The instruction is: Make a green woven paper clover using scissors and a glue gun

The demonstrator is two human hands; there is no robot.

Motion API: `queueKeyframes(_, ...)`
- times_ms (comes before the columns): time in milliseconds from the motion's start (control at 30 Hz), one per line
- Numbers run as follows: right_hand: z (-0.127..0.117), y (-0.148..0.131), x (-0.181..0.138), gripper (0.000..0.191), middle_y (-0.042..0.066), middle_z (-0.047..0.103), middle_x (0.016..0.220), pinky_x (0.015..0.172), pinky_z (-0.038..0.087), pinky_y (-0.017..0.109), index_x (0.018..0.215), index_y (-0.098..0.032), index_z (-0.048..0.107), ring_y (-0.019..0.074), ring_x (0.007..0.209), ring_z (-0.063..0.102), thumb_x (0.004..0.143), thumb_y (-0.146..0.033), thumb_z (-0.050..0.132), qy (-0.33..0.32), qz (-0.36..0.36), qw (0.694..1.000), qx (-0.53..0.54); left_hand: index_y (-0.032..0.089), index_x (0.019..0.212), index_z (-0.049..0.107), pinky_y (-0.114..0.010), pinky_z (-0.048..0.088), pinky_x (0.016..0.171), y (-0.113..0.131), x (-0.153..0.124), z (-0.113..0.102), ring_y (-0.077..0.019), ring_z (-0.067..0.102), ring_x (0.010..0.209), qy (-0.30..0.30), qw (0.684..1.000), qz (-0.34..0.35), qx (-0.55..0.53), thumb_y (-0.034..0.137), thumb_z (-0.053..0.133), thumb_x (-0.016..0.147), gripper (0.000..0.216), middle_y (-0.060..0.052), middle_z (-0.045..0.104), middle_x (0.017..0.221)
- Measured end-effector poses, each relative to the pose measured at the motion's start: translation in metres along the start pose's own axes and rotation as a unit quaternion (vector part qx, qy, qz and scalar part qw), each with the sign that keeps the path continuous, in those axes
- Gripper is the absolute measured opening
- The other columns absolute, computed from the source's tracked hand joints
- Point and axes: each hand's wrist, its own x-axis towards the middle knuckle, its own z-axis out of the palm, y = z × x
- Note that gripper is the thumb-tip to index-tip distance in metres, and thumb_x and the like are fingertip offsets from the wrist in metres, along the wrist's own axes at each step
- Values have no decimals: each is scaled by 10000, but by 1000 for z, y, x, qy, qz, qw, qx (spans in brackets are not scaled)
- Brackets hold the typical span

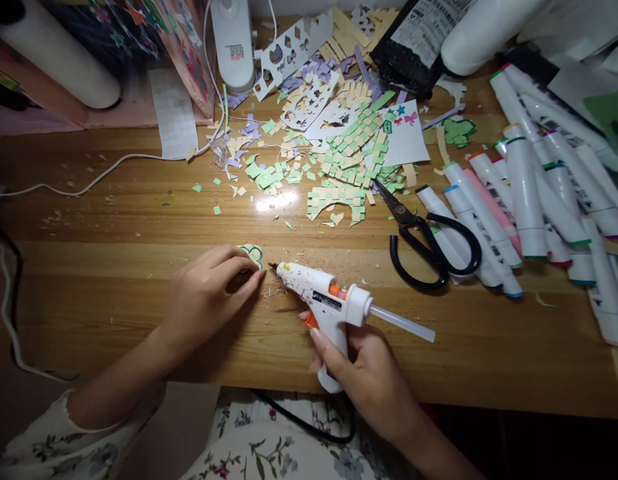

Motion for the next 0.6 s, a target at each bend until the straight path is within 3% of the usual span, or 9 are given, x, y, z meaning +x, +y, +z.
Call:
queueKeyframes(133,-3,-2,0,395,39,668,558,513,474,255,567,-207,598,155,514,581,833,-488,519,-14,-11,999,-34,167,796,669,-280,449,686,1,-2,4,-166,599,786,12,997,-30,-68,232,559,861,143,-43,663,832)
queueKeyframes(233,-4,-2,0,398,47,683,572,500,470,263,589,-209,644,170,526,600,832,-497,518,-13,-20,998,-54,172,806,671,-287,461,703,2,-4,6,-171,602,796,30,995,-44,-89,211,568,852,119,-43,665,835)
queueKeyframes(600,-3,-3,1,316,24,662,545,534,487,264,627,-216,625,164,519,599,824,-449,546,-5,-16,1000,6,169,792,650,-279,430,652,21,-9,8,-170,615,762,50,995,-89,-1,222,576,851,108,-28,679,846)
